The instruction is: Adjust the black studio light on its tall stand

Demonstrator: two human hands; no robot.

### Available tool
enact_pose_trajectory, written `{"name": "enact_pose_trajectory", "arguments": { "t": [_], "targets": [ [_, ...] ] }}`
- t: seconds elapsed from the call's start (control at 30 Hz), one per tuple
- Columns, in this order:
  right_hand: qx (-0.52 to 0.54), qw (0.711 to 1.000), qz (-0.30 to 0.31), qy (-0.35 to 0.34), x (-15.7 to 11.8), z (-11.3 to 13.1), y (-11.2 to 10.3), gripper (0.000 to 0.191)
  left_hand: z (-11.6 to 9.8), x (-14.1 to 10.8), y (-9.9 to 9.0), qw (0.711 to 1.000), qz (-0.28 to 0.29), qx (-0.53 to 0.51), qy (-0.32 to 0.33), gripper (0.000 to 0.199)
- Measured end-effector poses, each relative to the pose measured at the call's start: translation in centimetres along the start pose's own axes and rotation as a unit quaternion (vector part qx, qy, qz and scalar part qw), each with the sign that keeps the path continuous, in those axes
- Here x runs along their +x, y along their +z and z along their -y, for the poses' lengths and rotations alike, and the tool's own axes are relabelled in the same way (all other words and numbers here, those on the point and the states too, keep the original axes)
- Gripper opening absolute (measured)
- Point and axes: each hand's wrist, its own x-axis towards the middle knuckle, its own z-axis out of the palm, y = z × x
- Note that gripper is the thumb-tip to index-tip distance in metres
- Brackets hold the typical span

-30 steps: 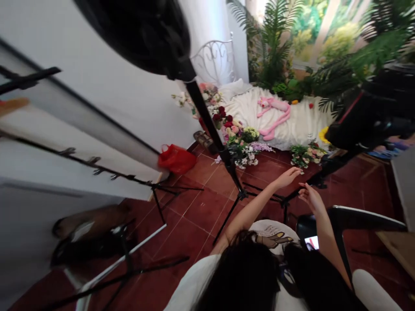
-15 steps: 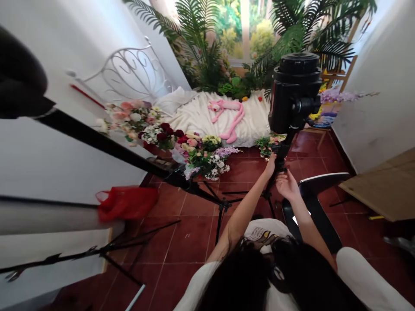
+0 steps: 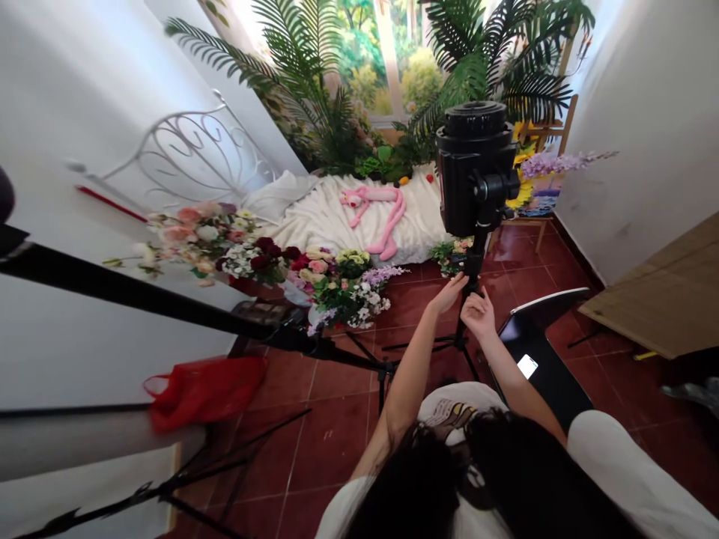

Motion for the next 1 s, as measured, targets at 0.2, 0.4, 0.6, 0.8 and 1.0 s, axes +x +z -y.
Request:
{"name": "enact_pose_trajectory", "arguments": {
  "t": [0.2,0.4,0.6,0.8,1.0],
  "targets": [
    [0.034,0.997,0.039,0.062,0.0,0.6,-0.3,0.048,0.3,-0.6,0.4,0.999,-0.002,0.022,0.026,0.018],
    [0.024,0.995,0.004,0.095,-0.3,1.3,0.0,0.047,0.6,-0.7,0.9,0.999,-0.017,0.03,0.039,0.033],
    [-0.602,0.771,-0.197,-0.071,-0.6,2.1,-0.5,0.049,0.5,-0.8,0.8,0.993,-0.029,0.104,0.053,0.039],
    [-0.879,0.415,-0.173,-0.156,-4.1,5.7,1.5,0.051,0.4,-1.1,1.1,0.991,-0.011,0.116,0.071,0.027],
    [-0.884,0.37,-0.144,-0.247,-3.9,5.6,3.5,0.04,0.9,-0.9,1.1,0.991,-0.024,0.109,0.08,0.032]
  ]
}}
